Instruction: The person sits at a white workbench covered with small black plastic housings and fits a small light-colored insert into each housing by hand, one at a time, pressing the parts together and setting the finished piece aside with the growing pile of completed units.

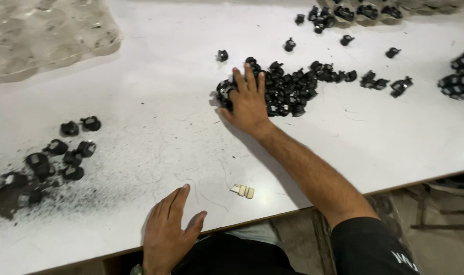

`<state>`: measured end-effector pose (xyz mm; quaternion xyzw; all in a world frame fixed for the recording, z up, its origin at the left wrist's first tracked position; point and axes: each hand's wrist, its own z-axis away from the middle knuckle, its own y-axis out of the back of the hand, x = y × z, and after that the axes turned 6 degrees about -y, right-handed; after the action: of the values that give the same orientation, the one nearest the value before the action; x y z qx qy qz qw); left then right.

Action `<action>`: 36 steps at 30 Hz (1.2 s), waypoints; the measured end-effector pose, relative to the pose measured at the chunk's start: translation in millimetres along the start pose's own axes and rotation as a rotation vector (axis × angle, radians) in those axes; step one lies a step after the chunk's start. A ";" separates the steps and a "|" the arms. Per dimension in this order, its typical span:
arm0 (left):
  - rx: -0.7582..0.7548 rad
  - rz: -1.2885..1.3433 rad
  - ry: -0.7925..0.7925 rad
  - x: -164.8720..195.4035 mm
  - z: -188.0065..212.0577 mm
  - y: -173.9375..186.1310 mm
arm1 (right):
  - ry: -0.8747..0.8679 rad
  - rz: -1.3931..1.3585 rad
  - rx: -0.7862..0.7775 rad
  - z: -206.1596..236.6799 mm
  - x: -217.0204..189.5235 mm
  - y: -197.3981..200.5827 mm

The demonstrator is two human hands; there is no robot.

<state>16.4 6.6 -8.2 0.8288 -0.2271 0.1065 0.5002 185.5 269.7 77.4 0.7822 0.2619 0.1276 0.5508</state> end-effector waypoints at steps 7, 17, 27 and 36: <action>-0.024 -0.011 -0.049 -9.5 5.8 -10.3 | 0.021 -0.021 -0.161 149.4 27.2 12.7; -0.111 -0.040 -0.038 -4.9 -0.5 -8.4 | -0.425 0.137 0.336 216.7 187.1 70.5; -0.125 -0.021 -0.010 -8.4 7.1 -12.9 | 0.199 0.000 -0.097 13.6 50.6 0.6; -0.128 -0.022 -0.128 -35.5 16.7 -33.1 | 0.093 0.241 -0.134 -110.5 18.1 -23.6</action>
<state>0.5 14.6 -56.3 0.8026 -0.2561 0.0330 0.5377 140.3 373.5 93.8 0.7628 0.1823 0.2459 0.5696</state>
